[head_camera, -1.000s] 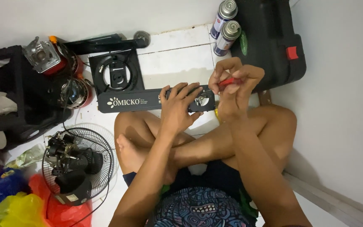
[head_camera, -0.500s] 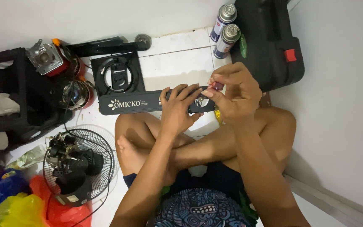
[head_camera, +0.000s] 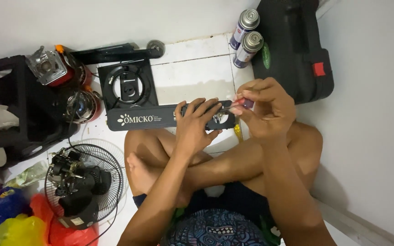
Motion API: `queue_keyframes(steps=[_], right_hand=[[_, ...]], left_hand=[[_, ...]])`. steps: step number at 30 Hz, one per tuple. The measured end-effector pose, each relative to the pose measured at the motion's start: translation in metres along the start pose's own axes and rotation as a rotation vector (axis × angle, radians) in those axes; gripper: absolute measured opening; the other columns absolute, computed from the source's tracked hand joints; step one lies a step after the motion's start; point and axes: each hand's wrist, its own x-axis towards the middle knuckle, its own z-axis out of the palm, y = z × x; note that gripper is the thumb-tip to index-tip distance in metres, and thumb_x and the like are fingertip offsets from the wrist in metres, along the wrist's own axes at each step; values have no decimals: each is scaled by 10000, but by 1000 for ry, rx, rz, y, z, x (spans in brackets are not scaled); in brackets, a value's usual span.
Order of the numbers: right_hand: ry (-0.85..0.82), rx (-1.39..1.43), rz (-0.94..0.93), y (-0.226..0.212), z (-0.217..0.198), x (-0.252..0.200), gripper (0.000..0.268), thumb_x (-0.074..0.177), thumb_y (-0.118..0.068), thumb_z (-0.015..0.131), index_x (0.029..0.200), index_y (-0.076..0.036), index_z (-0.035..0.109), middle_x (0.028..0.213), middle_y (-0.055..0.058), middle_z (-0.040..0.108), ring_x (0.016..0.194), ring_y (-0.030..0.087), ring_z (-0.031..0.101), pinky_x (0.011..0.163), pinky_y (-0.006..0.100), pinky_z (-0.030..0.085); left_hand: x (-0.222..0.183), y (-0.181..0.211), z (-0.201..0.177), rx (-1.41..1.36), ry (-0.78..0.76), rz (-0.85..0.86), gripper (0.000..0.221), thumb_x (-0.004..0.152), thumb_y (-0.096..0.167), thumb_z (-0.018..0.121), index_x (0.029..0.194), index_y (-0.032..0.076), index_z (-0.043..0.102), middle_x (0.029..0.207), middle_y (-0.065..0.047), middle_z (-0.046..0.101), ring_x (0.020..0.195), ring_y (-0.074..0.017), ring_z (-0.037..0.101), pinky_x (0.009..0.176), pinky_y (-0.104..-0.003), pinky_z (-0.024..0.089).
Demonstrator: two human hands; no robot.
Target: Disassembling and repairing a gas valve component using a screwdriver while sitting on the floor.
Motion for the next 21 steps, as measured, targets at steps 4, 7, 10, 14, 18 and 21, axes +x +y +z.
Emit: queue_keyframes(steps=[4,7,10,14,18,21], right_hand=[[-118,54,-32,6,-3,0,275,829,67,755,1095,81,688,970,238,702,943,402,731,788,468,576],[-68,21,49,-4,23,-7,279,841,-89,808,1026,101,720,905,226,719,879,346,735,768,424,571],[-16,138,97,-12,47,-4,359,982,-201,638,1053,150,662,793,211,682,742,276,677,674,382,541],[-81,255,204,1,42,-10,346,1062,-225,507,1300,5,404,814,148,609,771,190,604,723,310,490],[-82,497,137,17,35,-11,304,1064,-314,542,1175,-140,319,738,103,541,672,137,521,637,278,427],[-18,484,128,18,29,-9,254,1037,-278,606,1060,-122,406,730,122,593,658,169,585,620,291,471]], left_hand=[[-2,-3,3,18,-9,9,721,666,302,910,1344,222,679,1416,31,634,1362,-265,478,1153,-633,135],[0,-2,0,44,-14,8,595,679,326,891,1233,188,726,1381,14,652,1368,-265,479,1159,-635,159],[0,-3,3,65,-13,6,589,663,334,894,1201,158,733,1284,-24,692,1364,-285,495,1148,-645,186],[-3,-3,2,28,-10,-1,512,672,316,896,1142,159,765,1266,-32,704,1356,-286,501,1161,-629,169],[1,6,-7,27,-30,-20,603,690,319,888,1254,179,729,1370,-18,665,1385,-274,471,1174,-630,150],[0,6,-8,11,-33,-33,654,701,314,887,1318,204,697,1406,2,648,1389,-265,465,1178,-619,141]])
